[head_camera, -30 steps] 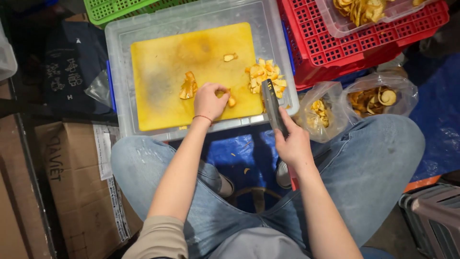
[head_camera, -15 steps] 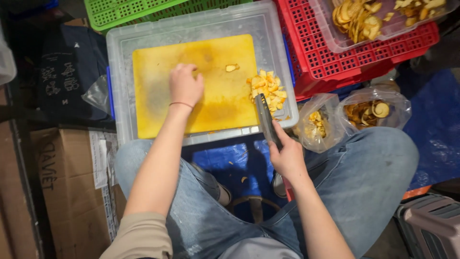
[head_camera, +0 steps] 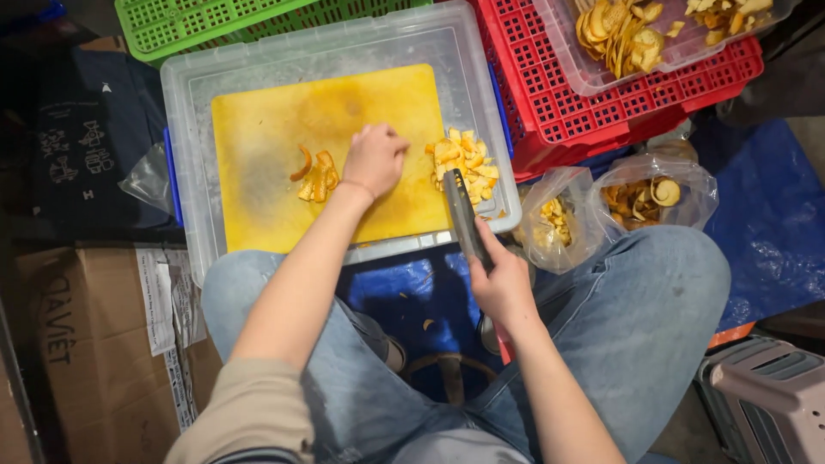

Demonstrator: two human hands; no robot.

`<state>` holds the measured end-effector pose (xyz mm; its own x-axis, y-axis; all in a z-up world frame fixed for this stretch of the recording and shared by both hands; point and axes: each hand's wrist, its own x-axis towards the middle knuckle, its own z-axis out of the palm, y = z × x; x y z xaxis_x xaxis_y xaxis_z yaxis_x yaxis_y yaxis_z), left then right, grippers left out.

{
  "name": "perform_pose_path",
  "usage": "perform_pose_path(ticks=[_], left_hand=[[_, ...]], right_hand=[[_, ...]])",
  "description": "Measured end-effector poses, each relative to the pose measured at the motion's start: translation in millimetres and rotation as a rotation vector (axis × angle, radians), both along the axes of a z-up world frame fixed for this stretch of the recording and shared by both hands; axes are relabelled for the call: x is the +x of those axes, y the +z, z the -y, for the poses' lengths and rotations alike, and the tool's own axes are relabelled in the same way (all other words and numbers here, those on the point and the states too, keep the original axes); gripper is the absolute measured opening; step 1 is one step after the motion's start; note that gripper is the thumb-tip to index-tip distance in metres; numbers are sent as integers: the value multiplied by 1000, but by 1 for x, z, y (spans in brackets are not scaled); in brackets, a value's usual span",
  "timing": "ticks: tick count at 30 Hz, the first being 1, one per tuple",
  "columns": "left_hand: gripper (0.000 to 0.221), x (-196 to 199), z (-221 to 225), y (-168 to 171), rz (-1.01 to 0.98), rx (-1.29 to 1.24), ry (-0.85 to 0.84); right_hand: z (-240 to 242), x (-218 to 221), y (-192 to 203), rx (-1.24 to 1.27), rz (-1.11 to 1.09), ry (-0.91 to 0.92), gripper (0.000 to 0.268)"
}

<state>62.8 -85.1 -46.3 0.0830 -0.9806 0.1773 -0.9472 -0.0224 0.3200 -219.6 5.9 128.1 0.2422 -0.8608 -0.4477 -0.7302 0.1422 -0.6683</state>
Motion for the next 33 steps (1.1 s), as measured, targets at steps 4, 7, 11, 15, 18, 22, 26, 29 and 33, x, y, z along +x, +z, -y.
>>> perform_pose_path(ticks=[4, 7, 11, 15, 18, 22, 26, 29, 33], left_hand=[[20, -23, -58, 11, 80, 85, -112], [27, -38, -86, 20, 13, 40, -63], [25, -45, -102, 14, -238, -167, 213], [15, -46, -99, 9, -228, -153, 370], [19, -49, -93, 13, -248, -86, 382], [21, -52, -88, 15, -238, -65, 391], [25, -52, -84, 18, -239, 21, 422], [26, -52, -84, 17, -273, 73, 441], [26, -50, -83, 19, -310, 118, 442]], right_hand=[[-3, 1, -11, 12, 77, -17, 63], [-6, 3, -27, 39, 55, 10, 64], [-13, 10, -33, 61, 81, 21, 64], [-10, 19, -44, -4, 96, 40, 63], [-8, 27, -38, -50, 115, 63, 63], [-5, 31, -46, -62, 102, 80, 64], [-4, 30, -52, -44, 107, 70, 64], [-5, 34, -47, -34, 119, 53, 64], [-1, 36, -61, -43, 118, 48, 64]])
